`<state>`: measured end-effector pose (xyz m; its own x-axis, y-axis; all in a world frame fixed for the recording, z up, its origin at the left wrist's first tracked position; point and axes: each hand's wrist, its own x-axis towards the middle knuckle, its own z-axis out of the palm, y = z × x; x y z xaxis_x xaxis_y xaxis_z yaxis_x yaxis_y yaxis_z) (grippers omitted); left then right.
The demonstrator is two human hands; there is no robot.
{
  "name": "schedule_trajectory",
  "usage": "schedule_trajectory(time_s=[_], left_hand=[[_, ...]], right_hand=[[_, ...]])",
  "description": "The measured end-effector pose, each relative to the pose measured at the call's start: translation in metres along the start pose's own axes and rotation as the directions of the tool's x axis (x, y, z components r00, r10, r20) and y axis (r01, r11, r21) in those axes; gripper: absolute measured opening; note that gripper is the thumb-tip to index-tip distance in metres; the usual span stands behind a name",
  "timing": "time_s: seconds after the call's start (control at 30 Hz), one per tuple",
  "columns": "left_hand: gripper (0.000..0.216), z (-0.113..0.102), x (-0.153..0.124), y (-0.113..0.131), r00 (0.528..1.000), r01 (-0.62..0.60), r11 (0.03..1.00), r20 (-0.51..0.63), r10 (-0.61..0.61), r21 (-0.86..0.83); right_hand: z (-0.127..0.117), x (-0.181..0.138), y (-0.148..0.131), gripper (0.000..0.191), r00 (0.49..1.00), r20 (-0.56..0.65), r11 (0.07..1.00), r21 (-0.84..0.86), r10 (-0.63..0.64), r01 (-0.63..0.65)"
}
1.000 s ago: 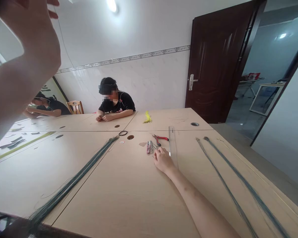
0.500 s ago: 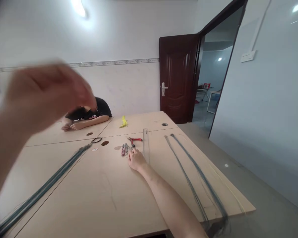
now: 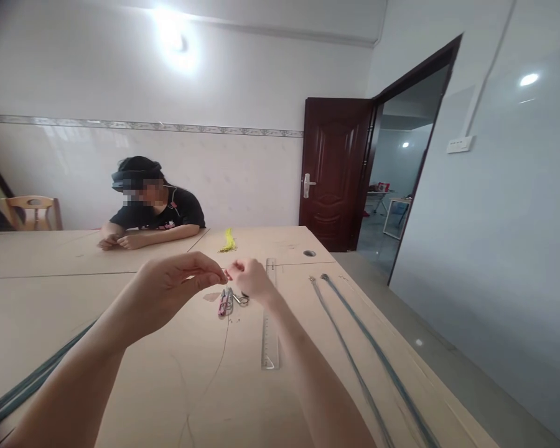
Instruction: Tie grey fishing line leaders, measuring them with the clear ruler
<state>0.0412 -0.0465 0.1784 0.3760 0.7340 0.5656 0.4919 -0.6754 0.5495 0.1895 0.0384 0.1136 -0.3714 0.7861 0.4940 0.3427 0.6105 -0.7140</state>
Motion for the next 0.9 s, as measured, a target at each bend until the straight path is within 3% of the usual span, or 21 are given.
schedule_trajectory(time_s=[0.1, 0.27, 0.53, 0.9], left_hand=[[0.014, -0.010, -0.005, -0.008, 0.995, 0.009, 0.999, -0.100, -0.012, -0.031], [0.011, -0.021, -0.014, -0.006, 0.952, -0.109, 0.994, -0.285, 0.109, 0.015], [0.013, -0.020, -0.027, 0.009, 0.955, -0.074, 0.994, -0.282, 0.092, 0.076], [0.012, -0.014, -0.031, 0.013, 0.970, -0.024, 0.999, -0.241, 0.033, 0.041]], right_hand=[[-0.022, 0.000, -0.033, 0.030, 0.996, 0.077, 0.989, 0.143, -0.036, 0.025], [-0.040, -0.026, -0.081, 0.025, 0.989, 0.098, 0.964, 0.252, -0.114, 0.086], [-0.035, -0.048, -0.103, 0.017, 0.976, 0.032, 0.964, 0.166, -0.215, 0.207], [-0.038, -0.055, -0.109, 0.013, 0.976, -0.023, 0.976, 0.016, -0.215, 0.216]])
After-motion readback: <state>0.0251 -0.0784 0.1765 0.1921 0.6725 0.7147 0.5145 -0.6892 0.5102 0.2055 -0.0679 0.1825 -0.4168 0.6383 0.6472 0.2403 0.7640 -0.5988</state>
